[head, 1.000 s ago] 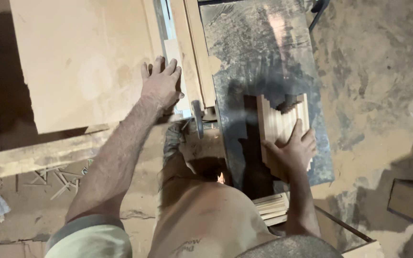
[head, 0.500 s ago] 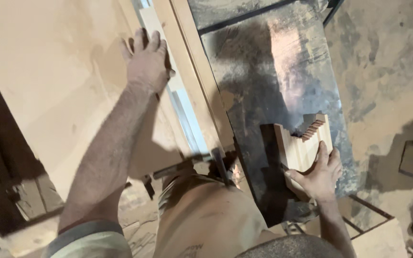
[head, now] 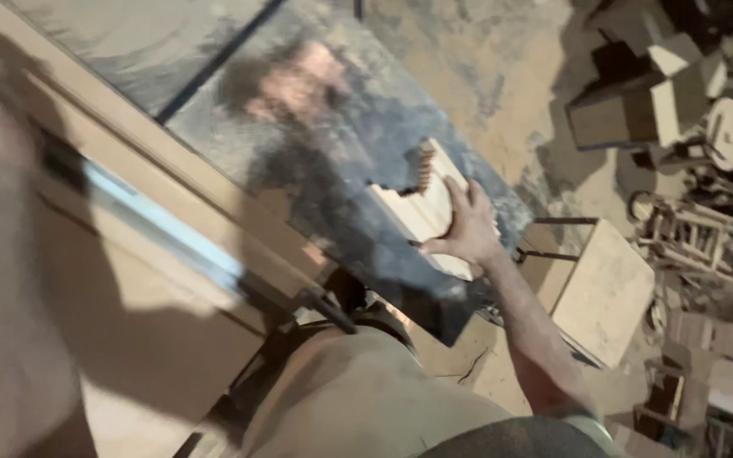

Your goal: The person carries a basket of narrow wooden strips to a table saw, then cuts the strips into shorter pieces one at a time, guiding each strip against the fence with both hands. Cut pieces are stacked on the saw table, and the person gathers the finished strips back into the basket.

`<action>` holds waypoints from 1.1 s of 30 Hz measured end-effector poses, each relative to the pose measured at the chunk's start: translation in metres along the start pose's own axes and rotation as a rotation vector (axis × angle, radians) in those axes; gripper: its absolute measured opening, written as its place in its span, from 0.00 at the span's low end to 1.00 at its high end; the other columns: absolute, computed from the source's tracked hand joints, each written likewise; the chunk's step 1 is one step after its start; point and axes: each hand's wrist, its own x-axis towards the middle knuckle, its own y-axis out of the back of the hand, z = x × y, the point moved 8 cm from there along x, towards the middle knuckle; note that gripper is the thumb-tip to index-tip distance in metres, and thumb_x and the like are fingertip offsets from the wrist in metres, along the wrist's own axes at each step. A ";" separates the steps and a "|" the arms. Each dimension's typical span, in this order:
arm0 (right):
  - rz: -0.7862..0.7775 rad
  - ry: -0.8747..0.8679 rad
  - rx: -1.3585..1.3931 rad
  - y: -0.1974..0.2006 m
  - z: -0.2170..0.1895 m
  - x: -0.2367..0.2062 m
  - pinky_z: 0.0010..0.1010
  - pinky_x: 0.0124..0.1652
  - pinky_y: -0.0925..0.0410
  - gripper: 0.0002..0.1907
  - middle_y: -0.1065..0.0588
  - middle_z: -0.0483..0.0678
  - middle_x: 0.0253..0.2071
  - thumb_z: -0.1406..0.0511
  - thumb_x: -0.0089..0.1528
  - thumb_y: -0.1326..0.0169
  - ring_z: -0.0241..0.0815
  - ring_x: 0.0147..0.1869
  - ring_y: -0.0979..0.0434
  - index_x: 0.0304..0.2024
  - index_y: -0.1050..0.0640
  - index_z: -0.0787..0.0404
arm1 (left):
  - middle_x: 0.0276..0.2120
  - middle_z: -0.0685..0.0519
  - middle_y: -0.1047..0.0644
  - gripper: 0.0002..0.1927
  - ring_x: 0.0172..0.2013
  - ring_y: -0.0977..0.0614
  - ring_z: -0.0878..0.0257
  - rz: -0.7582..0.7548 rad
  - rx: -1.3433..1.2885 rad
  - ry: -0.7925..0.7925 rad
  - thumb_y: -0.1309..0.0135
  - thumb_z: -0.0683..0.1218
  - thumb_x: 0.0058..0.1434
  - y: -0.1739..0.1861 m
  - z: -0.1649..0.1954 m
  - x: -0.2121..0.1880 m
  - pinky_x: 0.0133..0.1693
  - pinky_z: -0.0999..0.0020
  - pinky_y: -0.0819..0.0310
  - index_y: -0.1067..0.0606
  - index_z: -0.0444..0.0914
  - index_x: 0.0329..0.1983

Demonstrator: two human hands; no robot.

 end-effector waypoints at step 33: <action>0.031 0.091 0.057 0.014 0.004 -0.012 0.65 0.61 0.50 0.72 0.50 0.67 0.69 0.31 0.40 0.32 0.74 0.70 0.50 0.76 0.48 0.51 | 0.31 0.40 0.17 0.12 0.35 0.14 0.47 -0.387 -0.169 0.621 0.43 0.48 0.58 0.073 0.120 -0.316 0.41 0.54 0.20 0.16 0.34 0.35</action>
